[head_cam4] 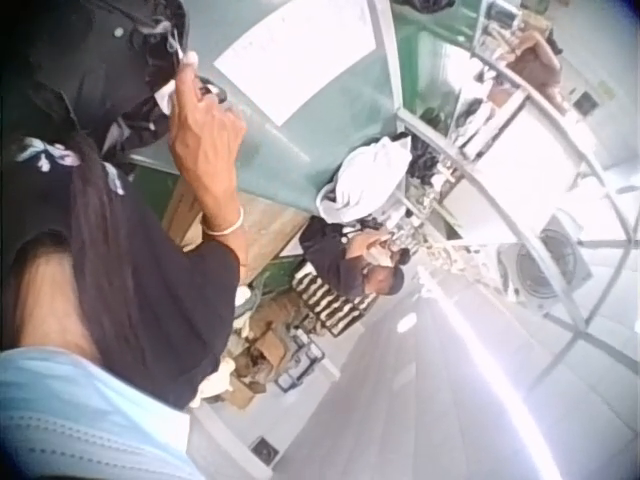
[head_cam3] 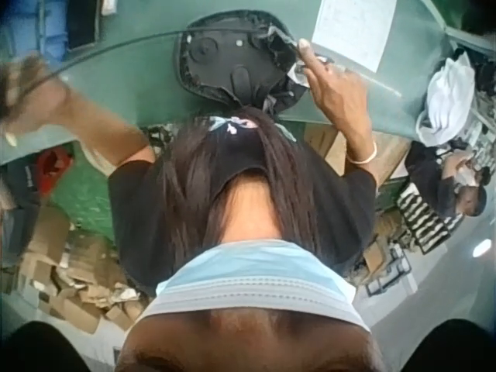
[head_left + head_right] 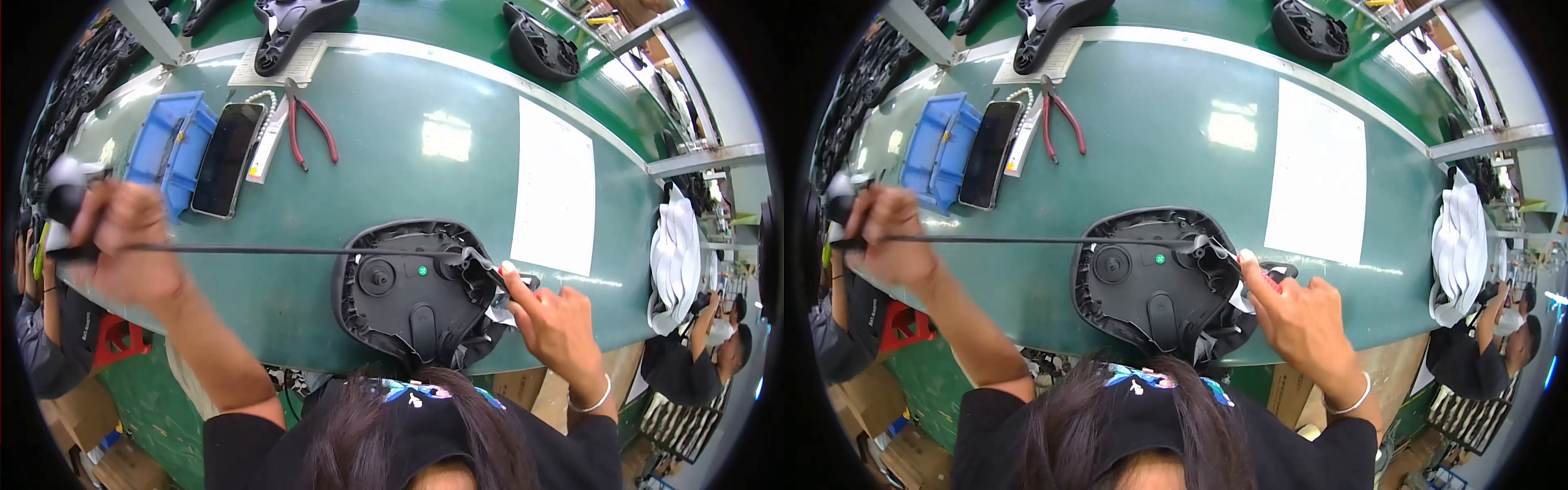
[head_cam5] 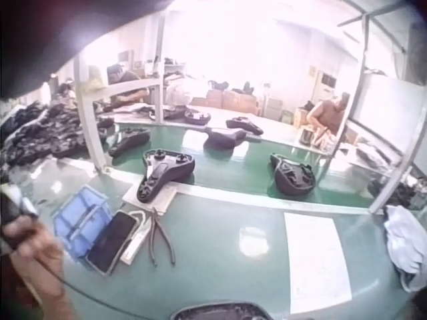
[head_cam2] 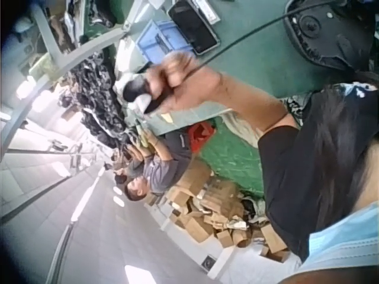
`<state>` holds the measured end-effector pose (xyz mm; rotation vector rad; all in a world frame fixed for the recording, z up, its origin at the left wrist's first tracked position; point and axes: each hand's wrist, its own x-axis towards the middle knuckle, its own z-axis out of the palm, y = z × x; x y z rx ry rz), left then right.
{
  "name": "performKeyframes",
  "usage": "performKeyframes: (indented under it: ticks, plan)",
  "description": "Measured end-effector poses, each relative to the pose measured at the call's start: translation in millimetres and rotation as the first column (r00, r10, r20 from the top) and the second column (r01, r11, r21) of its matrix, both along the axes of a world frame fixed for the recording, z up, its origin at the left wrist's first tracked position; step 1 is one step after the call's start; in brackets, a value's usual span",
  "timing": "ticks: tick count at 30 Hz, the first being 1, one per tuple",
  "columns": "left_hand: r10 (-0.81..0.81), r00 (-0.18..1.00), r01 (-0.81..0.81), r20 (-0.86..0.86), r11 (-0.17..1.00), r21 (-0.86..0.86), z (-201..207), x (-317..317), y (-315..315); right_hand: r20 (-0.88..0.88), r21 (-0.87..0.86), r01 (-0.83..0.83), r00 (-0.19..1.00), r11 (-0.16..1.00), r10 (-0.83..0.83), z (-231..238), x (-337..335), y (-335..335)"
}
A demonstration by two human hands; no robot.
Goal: Trimming excess material from the underside of bicycle seats using a utility knife.
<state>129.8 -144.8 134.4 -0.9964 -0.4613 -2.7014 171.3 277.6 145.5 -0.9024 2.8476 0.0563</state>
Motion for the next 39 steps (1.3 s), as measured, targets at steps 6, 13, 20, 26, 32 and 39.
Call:
performKeyframes:
  ticks: [6,13,20,26,32,39]
  plan:
    - [-0.170,0.844,-0.496,-0.508,-0.609,-0.619,-34,-67,146,0.042,-0.108,0.062,0.997,0.992,-0.057,-2,-20,19]
    - [0.214,0.791,0.496,0.573,0.325,-0.806,-27,-84,204,0.001,-0.015,0.129,0.992,0.992,-0.129,-21,8,29]
    - [0.618,0.575,-0.571,0.536,0.773,-0.278,4,-68,195,0.883,-0.260,0.958,0.285,0.116,-0.373,-29,82,1]
    - [0.993,-0.026,-0.908,-0.118,-0.073,-0.412,-11,-67,167,0.681,-0.533,0.737,0.665,0.415,-0.306,-47,88,2]
    - [0.553,0.688,-0.051,-0.470,-0.610,-0.791,-33,-20,166,0.285,-0.791,0.503,0.807,0.349,-0.517,-44,25,-1]
    - [0.416,0.826,0.042,0.379,0.626,-0.779,-63,-27,161,0.038,-0.215,0.311,0.950,0.926,-0.310,-20,0,-43]
